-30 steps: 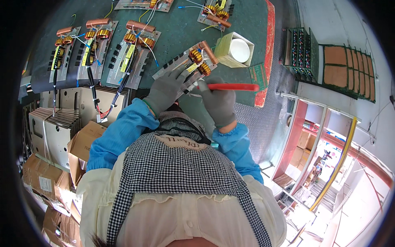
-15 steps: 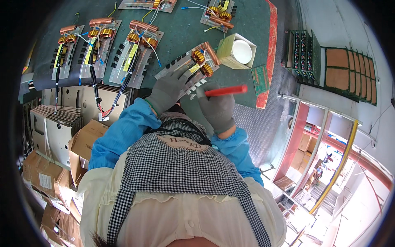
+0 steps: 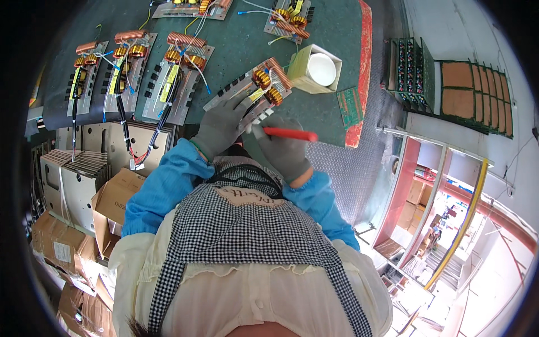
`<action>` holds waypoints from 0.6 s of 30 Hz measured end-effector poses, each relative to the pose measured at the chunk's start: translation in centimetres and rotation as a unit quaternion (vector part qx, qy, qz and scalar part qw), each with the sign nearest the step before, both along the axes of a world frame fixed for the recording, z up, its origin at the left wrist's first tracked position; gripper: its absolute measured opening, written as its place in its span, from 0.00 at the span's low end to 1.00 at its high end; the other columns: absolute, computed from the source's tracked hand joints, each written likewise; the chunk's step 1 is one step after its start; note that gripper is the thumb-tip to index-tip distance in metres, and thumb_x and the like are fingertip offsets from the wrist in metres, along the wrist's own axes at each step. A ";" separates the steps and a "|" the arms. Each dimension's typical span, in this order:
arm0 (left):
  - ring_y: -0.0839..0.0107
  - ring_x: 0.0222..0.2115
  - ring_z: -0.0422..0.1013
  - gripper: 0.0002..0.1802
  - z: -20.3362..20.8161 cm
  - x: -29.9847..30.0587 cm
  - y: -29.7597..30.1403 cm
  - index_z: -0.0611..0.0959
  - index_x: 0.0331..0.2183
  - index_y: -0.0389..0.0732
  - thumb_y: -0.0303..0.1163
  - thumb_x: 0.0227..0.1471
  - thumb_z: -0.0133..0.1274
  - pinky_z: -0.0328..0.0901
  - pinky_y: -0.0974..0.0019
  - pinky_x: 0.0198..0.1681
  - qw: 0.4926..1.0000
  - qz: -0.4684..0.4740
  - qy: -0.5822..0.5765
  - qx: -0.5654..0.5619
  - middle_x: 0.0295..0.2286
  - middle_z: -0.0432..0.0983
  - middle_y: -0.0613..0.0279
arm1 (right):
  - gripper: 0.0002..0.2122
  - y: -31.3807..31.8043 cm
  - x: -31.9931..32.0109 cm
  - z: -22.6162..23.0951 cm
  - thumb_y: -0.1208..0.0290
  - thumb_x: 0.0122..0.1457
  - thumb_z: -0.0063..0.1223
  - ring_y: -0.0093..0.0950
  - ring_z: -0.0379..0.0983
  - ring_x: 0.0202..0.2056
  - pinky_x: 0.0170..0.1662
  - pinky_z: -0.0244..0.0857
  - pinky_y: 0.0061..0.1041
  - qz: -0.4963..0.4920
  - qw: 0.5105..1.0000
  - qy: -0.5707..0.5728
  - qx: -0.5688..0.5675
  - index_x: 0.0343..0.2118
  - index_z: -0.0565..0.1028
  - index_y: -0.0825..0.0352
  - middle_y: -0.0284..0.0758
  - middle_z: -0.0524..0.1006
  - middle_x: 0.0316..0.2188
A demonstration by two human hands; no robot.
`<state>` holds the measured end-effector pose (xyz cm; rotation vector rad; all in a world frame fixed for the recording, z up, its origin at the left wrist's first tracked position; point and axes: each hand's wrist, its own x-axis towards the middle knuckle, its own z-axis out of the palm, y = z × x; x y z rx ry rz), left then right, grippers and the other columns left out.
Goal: Applying a coating substance to components on circuit board assemblies using a brush.
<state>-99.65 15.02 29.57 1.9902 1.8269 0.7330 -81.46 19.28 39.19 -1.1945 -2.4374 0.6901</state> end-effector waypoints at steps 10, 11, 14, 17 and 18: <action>0.59 0.43 0.77 0.30 1.0 3.9 3.0 0.72 0.56 0.42 0.38 0.52 0.60 0.74 0.54 0.42 0.981 0.130 0.103 -0.097 0.42 0.79 0.59 | 0.04 11.7 8.3 7.1 0.77 0.55 0.65 0.32 0.76 0.30 0.34 0.68 0.29 -0.140 0.970 0.193 0.039 0.32 0.79 0.67 0.38 0.79 0.29; 0.59 0.42 0.77 0.30 0.6 4.1 3.2 0.73 0.55 0.42 0.38 0.53 0.61 0.74 0.54 0.41 0.974 0.138 0.140 -0.115 0.42 0.79 0.60 | 0.04 13.4 8.6 6.7 0.77 0.55 0.65 0.33 0.76 0.31 0.36 0.69 0.30 -0.077 0.983 0.138 0.095 0.33 0.80 0.67 0.38 0.79 0.29; 0.59 0.42 0.77 0.28 0.8 4.2 2.9 0.74 0.54 0.42 0.39 0.53 0.60 0.73 0.55 0.40 0.975 0.145 0.132 -0.103 0.41 0.80 0.62 | 0.05 17.1 9.0 4.6 0.75 0.55 0.64 0.38 0.77 0.34 0.41 0.69 0.35 -0.009 0.989 0.085 0.124 0.35 0.81 0.66 0.39 0.81 0.32; 0.60 0.42 0.77 0.25 1.1 3.6 2.3 0.75 0.52 0.44 0.37 0.54 0.59 0.73 0.54 0.41 0.968 0.157 0.154 -0.119 0.40 0.80 0.62 | 0.06 18.8 8.5 3.6 0.73 0.55 0.64 0.41 0.77 0.38 0.46 0.67 0.39 0.050 0.986 0.053 0.152 0.36 0.82 0.65 0.40 0.82 0.34; 0.60 0.42 0.77 0.25 1.4 3.1 2.1 0.75 0.52 0.44 0.37 0.54 0.59 0.73 0.54 0.41 0.966 0.164 0.158 -0.124 0.40 0.80 0.62 | 0.07 19.2 8.4 3.3 0.72 0.55 0.64 0.41 0.78 0.40 0.49 0.66 0.40 0.071 0.982 0.028 0.171 0.36 0.82 0.64 0.40 0.82 0.36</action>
